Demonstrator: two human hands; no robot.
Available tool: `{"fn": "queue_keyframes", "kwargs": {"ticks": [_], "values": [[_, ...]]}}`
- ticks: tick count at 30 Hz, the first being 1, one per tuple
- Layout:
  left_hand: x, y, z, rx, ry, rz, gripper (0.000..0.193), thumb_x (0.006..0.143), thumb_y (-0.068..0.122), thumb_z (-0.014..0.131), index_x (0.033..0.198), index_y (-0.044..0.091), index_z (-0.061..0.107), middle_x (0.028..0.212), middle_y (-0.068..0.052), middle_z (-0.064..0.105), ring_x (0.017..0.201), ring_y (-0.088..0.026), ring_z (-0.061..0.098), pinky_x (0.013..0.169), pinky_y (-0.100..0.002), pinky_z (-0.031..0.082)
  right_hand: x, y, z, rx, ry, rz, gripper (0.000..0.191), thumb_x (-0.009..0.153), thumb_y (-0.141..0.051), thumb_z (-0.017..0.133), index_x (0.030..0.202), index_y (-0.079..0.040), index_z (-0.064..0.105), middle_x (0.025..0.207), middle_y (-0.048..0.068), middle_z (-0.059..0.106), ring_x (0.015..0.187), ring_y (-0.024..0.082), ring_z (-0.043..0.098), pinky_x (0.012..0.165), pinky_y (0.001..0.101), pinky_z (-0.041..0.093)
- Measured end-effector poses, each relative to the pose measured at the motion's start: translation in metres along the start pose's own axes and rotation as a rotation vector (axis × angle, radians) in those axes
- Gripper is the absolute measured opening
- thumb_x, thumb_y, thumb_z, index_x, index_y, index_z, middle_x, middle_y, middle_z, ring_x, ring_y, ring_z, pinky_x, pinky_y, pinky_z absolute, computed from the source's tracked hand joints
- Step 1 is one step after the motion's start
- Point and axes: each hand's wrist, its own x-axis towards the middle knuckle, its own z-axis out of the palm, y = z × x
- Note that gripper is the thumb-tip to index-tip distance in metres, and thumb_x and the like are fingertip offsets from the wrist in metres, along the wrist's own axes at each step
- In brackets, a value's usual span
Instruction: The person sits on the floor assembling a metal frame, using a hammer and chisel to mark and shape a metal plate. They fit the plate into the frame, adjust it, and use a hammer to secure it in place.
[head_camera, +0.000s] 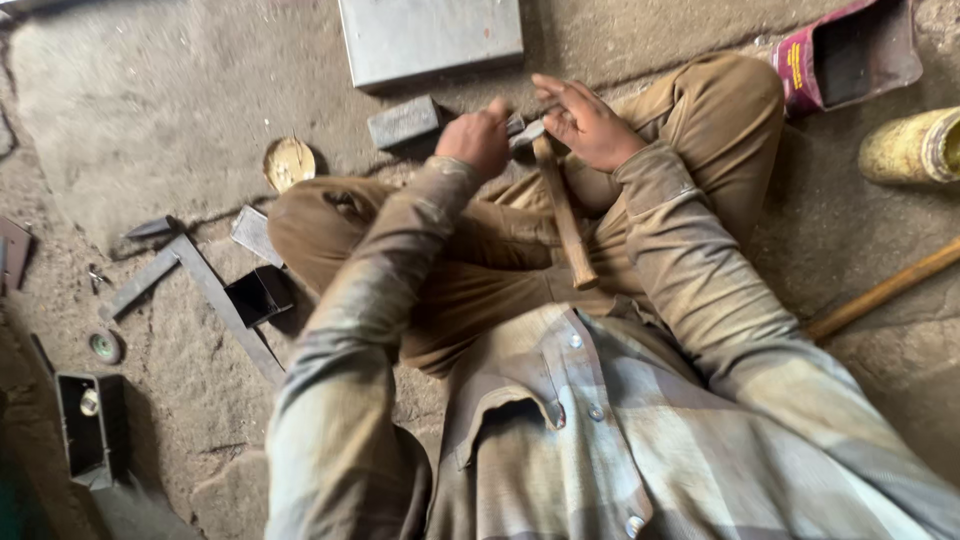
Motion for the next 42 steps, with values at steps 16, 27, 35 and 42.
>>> {"fn": "queue_keyframes", "kwargs": {"ticks": [16, 27, 35, 42], "values": [[-0.026, 0.03, 0.009, -0.378, 0.367, 0.529, 0.025, 0.091, 0.015, 0.062, 0.112, 0.004, 0.068, 0.087, -0.021, 0.071, 0.085, -0.043, 0.069, 0.073, -0.051, 0.054, -0.018, -0.044, -0.001, -0.213, 0.196, 0.426, 0.019, 0.102, -0.018, 0.073, 0.108, 0.0, 0.076, 0.095, 0.011, 0.076, 0.081, 0.022, 0.073, 0.071, 0.037, 0.059], [-0.009, 0.029, -0.126, -0.111, 0.28, 0.552, 0.014, 0.092, 0.013, 0.067, 0.093, 0.02, 0.08, 0.082, -0.001, 0.077, 0.073, -0.024, 0.072, 0.066, -0.041, 0.058, -0.016, -0.083, -0.005, -0.241, 0.489, 0.321, 0.023, 0.099, -0.02, 0.077, 0.091, 0.0, 0.067, 0.071, 0.01, 0.071, 0.06, 0.014, 0.068, 0.053, 0.0323, 0.052], [0.014, 0.055, -0.121, -0.145, -0.29, 0.618, 0.021, 0.097, 0.021, 0.063, 0.111, 0.024, 0.079, 0.105, 0.003, 0.076, 0.092, -0.014, 0.07, 0.088, -0.041, 0.051, -0.082, -0.035, -0.015, 0.72, 0.091, 0.398, 0.029, 0.108, -0.033, 0.059, 0.094, -0.008, 0.061, 0.078, 0.004, 0.07, 0.065, 0.015, 0.068, 0.059, 0.0312, 0.058], [0.08, -0.032, -0.106, -0.753, -0.046, 0.501, 0.016, 0.094, 0.015, 0.069, 0.107, 0.006, 0.071, 0.097, -0.007, 0.075, 0.088, -0.016, 0.074, 0.084, -0.034, 0.065, -0.083, -0.033, 0.018, 0.45, 0.198, 0.556, 0.029, 0.11, -0.03, 0.051, 0.11, -0.007, 0.068, 0.096, 0.011, 0.072, 0.077, 0.02, 0.066, 0.07, 0.0329, 0.059]]}}
